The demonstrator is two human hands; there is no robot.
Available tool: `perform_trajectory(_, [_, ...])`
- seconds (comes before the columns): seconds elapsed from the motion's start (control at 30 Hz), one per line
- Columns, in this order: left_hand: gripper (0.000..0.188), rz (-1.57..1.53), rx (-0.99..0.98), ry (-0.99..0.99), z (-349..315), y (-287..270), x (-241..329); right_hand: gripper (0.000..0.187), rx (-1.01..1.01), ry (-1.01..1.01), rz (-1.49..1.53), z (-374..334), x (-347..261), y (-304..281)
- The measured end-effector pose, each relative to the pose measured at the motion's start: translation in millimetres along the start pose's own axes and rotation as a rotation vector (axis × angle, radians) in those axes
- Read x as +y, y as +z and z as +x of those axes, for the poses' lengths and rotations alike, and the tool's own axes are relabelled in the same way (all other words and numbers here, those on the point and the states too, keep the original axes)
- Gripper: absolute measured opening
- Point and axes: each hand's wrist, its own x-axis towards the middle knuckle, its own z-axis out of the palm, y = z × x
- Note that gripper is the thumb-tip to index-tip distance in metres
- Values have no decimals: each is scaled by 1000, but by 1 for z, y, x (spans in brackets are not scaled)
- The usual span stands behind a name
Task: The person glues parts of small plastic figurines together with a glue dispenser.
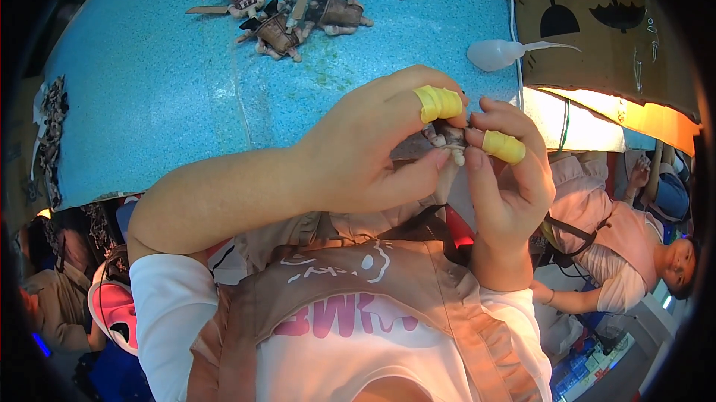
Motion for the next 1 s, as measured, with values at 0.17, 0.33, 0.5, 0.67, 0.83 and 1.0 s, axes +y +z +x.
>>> perform_trajectory(0.17, [35,65,0,-9,-3,0,0,17,-81,39,-25,2,-5,1])
perform_trajectory(0.33, [41,231,31,47,-4,2,-1,15,-107,167,-62,4,-12,4])
perform_trajectory(0.5, [33,82,-1,-156,-5,-1,2,18,-50,196,26,0,-4,7])
perform_trajectory(0.67, [34,-648,-29,-798,3,-3,11,38,-40,-11,11,-2,6,6])
perform_trajectory(0.83, [61,-552,-234,-699,5,-12,15,52,-130,27,-218,-6,1,0])
perform_trajectory(1.0, [58,-510,-182,-622,-4,-3,9,60,-151,-7,-290,0,-1,0])
